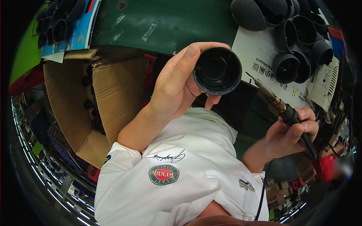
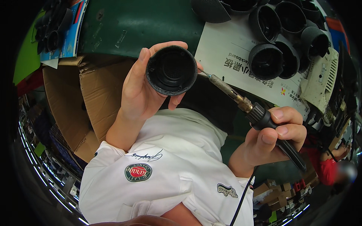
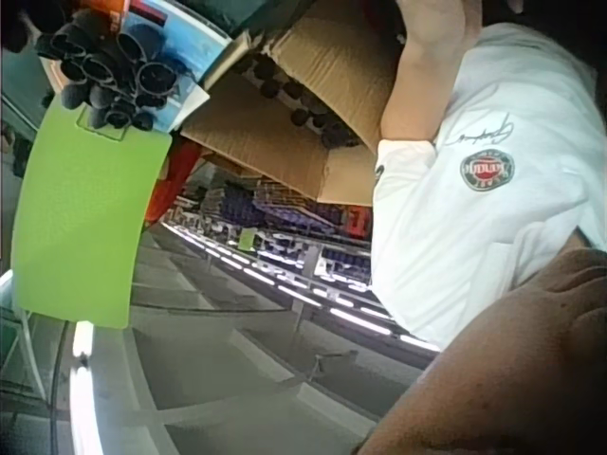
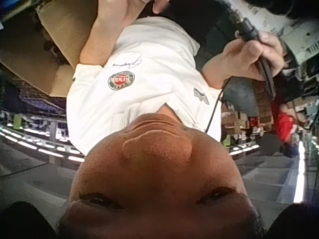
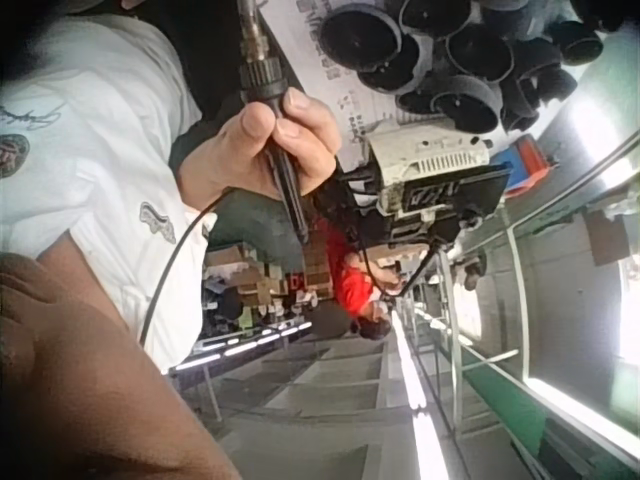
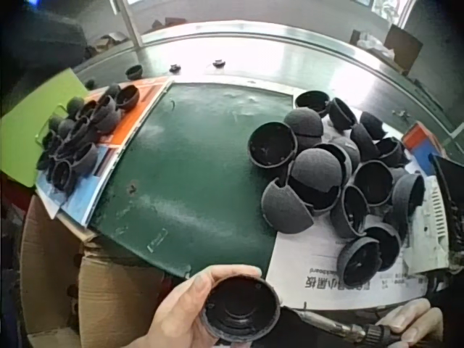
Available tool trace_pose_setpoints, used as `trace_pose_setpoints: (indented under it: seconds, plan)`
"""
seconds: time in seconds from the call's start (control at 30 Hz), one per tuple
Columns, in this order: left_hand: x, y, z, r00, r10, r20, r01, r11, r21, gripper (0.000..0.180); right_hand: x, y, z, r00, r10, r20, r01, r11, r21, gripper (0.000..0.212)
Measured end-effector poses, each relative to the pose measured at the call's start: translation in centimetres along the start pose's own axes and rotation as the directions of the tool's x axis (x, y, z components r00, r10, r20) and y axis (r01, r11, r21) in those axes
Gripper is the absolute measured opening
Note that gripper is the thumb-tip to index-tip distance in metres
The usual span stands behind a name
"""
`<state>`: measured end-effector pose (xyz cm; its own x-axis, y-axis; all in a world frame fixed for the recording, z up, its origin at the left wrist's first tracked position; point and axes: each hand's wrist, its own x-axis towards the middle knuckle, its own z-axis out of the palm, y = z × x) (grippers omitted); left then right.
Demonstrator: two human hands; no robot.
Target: The person solders wires and electronic components into black plastic hemispherical shells with a soldering iron.
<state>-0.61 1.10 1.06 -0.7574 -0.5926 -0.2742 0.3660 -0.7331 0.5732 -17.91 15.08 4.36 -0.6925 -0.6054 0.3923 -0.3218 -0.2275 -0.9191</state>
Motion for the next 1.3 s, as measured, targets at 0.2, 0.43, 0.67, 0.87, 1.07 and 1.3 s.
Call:
trace_pose_setpoints:
  seconds: [0.2,0.43,0.67,0.87,1.07,1.3]
  plan:
    - [0.0,0.0,0.1,1.0,-0.003,-0.019,0.003,1.0,0.025,0.049,0.0,0.0,0.3,1.0,0.022,-0.012,-0.022,1.0,0.015,0.033]
    - [0.0,-0.2,0.8,0.995,0.034,-0.09,-0.015,0.978,0.207,0.057,0.0,0.3,0.1,0.999,-0.041,0.026,0.042,0.998,-0.04,0.03]
    - [0.1,-0.2,0.3,0.998,0.044,-0.041,-0.03,0.954,0.298,0.057,0.0,-0.6,1.2,0.997,0.037,-0.07,-0.041,0.998,-0.056,0.037]
    - [0.0,-0.2,0.2,0.999,0.039,-0.023,-0.033,0.974,0.222,0.048,0.6,-0.1,0.5,0.985,-0.104,0.135,0.121,0.984,-0.13,0.031]
    - [0.0,-0.3,0.1,0.999,0.047,-0.01,-0.045,0.99,0.135,0.04,0.4,-0.4,0.9,0.996,-0.066,0.059,0.074,0.989,-0.127,0.033]
    - [0.0,-0.1,0.3,0.999,0.017,-0.039,-0.004,0.95,0.313,0.055,0.1,-0.8,1.6,0.999,-0.047,0.009,0.048,0.991,-0.124,0.036]
